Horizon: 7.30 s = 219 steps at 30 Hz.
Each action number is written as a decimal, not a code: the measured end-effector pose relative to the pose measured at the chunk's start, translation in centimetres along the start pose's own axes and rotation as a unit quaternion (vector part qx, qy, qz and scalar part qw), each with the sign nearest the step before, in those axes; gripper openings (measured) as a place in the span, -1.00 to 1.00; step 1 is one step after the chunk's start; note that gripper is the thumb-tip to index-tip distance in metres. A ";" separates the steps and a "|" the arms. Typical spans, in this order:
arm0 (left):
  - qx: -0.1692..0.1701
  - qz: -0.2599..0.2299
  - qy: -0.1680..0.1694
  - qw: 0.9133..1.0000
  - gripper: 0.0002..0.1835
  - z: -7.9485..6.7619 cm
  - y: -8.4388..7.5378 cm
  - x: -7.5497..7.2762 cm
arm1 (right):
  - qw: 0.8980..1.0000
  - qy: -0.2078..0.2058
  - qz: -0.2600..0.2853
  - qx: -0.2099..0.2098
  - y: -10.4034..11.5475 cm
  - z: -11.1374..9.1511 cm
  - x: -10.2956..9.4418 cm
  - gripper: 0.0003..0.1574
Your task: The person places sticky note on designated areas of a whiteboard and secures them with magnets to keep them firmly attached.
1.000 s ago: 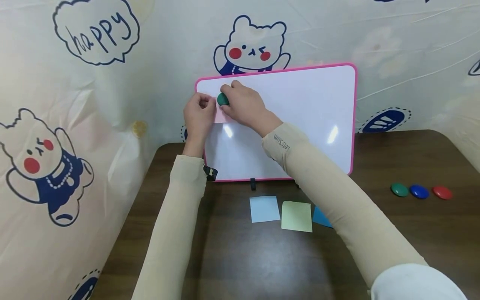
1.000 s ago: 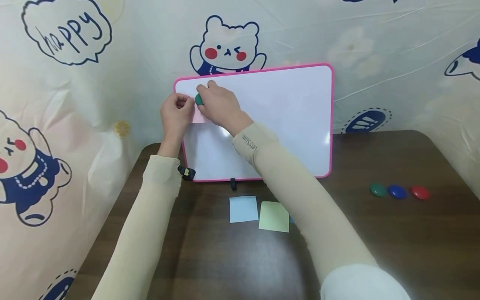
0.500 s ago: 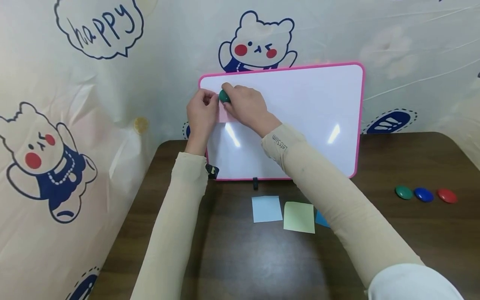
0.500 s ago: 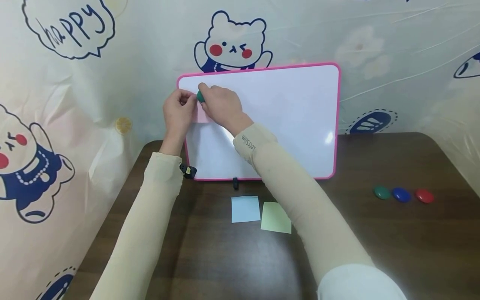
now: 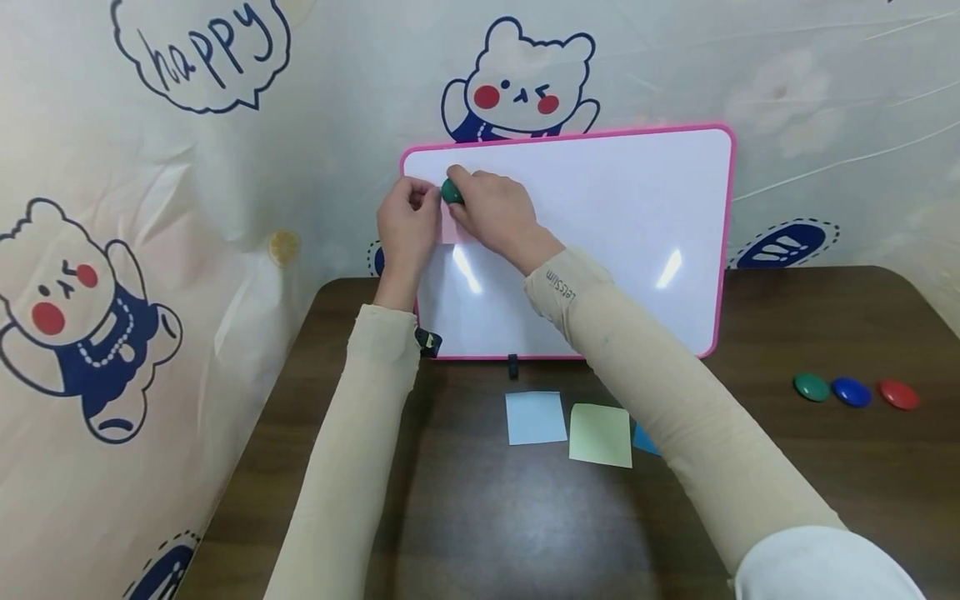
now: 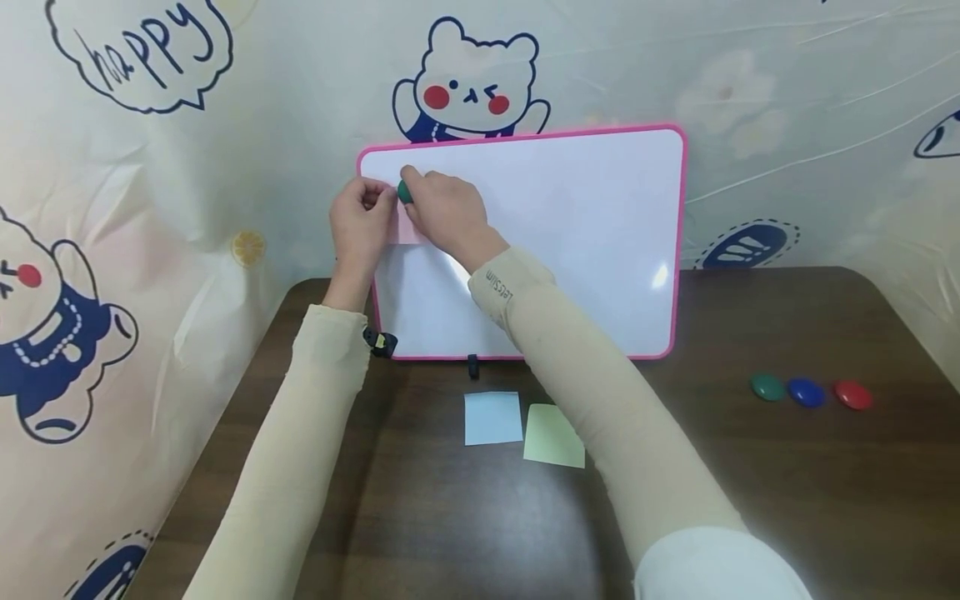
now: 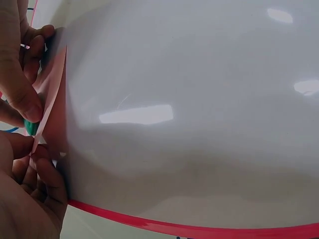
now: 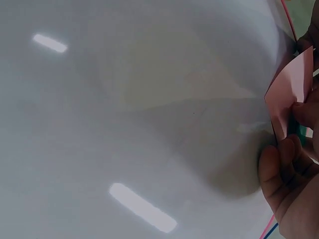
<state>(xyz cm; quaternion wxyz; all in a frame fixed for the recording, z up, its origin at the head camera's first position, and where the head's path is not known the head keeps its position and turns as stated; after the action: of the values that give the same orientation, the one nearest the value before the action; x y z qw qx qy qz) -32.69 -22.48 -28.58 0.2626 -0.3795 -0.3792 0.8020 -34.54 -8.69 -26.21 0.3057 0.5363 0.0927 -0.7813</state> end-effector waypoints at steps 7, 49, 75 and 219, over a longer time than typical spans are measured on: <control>-0.004 0.003 -0.002 1.000 -0.74 -0.1 0.0 0.2 | 1.000 0.003 0.013 0.007 -0.1 -0.2 0.1 -0.41; 0.061 0.007 0.031 0.998 -0.74 -4.3 0.3 -1.3 | 0.992 -0.108 0.035 0.054 -3.8 -5.5 -1.4 -0.55; 0.077 0.107 0.388 0.912 -0.78 -13.8 0.9 -1.7 | 0.990 -0.075 0.111 0.046 -7.5 -15.2 -4.2 -0.76; 0.006 -0.061 0.223 0.973 -0.82 -12.4 1.5 2.4 | 0.977 0.039 0.108 0.181 -19.3 -32.5 -7.1 -0.35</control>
<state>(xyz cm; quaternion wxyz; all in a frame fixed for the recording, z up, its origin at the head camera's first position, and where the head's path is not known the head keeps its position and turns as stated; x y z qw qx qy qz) -24.23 -16.62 -36.03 0.3916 -0.5236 -0.3291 0.6813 -18.54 24.71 -36.65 0.2821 0.6198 -0.0964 -0.7259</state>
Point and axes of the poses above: each hand's wrist, its own z-axis towards the middle knuckle, its own x-axis out of the palm, y = z × x, the point moved 2 cm from there along z, towards the middle knuckle, and after that the axes turned 7 degrees about -y, right-handed, at the moved point
